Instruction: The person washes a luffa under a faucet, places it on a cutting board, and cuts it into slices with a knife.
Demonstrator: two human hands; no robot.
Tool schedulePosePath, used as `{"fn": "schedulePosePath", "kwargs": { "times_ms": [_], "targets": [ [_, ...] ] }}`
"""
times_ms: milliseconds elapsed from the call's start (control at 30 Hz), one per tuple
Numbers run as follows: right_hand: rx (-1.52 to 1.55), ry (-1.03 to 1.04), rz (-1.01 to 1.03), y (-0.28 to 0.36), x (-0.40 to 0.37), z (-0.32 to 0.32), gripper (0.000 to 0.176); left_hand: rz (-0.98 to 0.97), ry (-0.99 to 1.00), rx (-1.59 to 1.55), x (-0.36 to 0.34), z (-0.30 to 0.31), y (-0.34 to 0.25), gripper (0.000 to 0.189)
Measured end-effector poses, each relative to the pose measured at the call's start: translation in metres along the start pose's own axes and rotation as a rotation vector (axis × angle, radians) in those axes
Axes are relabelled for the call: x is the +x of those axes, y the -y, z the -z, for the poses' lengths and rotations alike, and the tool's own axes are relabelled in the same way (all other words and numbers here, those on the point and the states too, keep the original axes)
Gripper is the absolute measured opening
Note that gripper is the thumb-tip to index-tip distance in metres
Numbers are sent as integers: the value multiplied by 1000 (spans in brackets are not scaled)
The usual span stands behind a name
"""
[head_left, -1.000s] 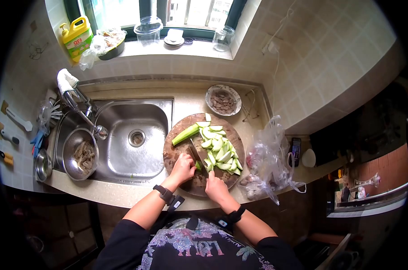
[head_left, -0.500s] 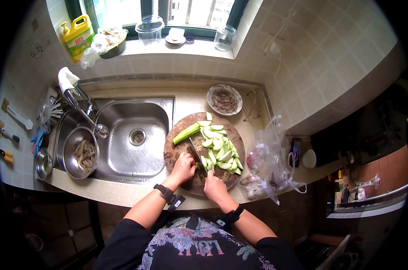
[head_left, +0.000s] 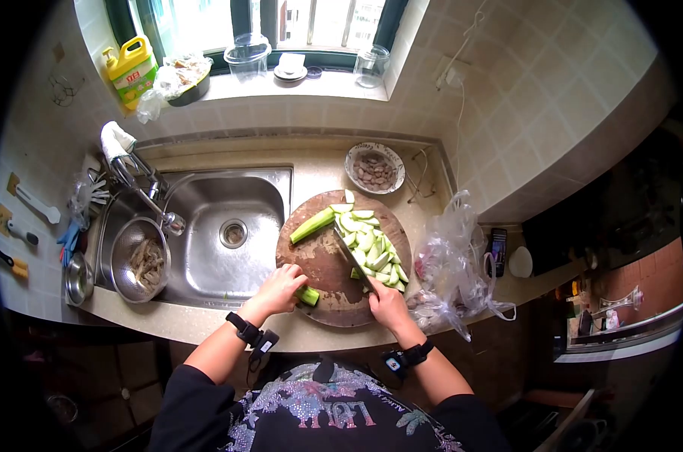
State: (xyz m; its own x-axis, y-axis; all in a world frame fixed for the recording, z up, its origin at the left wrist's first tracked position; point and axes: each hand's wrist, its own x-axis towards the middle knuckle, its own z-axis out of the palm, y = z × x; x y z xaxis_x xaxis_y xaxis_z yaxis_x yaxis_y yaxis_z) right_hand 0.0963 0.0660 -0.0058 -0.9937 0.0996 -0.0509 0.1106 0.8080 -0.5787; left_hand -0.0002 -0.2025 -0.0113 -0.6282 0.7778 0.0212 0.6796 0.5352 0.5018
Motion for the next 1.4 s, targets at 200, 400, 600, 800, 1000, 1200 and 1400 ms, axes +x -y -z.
{"fn": "schedulePosePath", "kwargs": {
  "times_ms": [200,400,600,800,1000,1200,1400],
  "targets": [
    [101,-67,90,9,-2,4,27,29,-73,-7,16,-8,-6,40],
    [-30,32,135,30,-13,8,22,-55,-223,-17,34,-31,-15,41],
    [-90,90,107,37,-20,8,21,-52,-521,-135,29,-39,-21,36],
    [-55,26,50,38,-18,7,21,-158,-438,-212,46,-41,-49,16],
    [28,-88,23,28,-14,21,21,-81,-500,-165,74,-45,-40,23],
    [25,7,2,32,-29,13,21,134,-588,-187,37,-38,-15,24],
    [45,60,37,34,-31,-2,22,193,-566,-249,23,-50,-9,37]
  ]
}}
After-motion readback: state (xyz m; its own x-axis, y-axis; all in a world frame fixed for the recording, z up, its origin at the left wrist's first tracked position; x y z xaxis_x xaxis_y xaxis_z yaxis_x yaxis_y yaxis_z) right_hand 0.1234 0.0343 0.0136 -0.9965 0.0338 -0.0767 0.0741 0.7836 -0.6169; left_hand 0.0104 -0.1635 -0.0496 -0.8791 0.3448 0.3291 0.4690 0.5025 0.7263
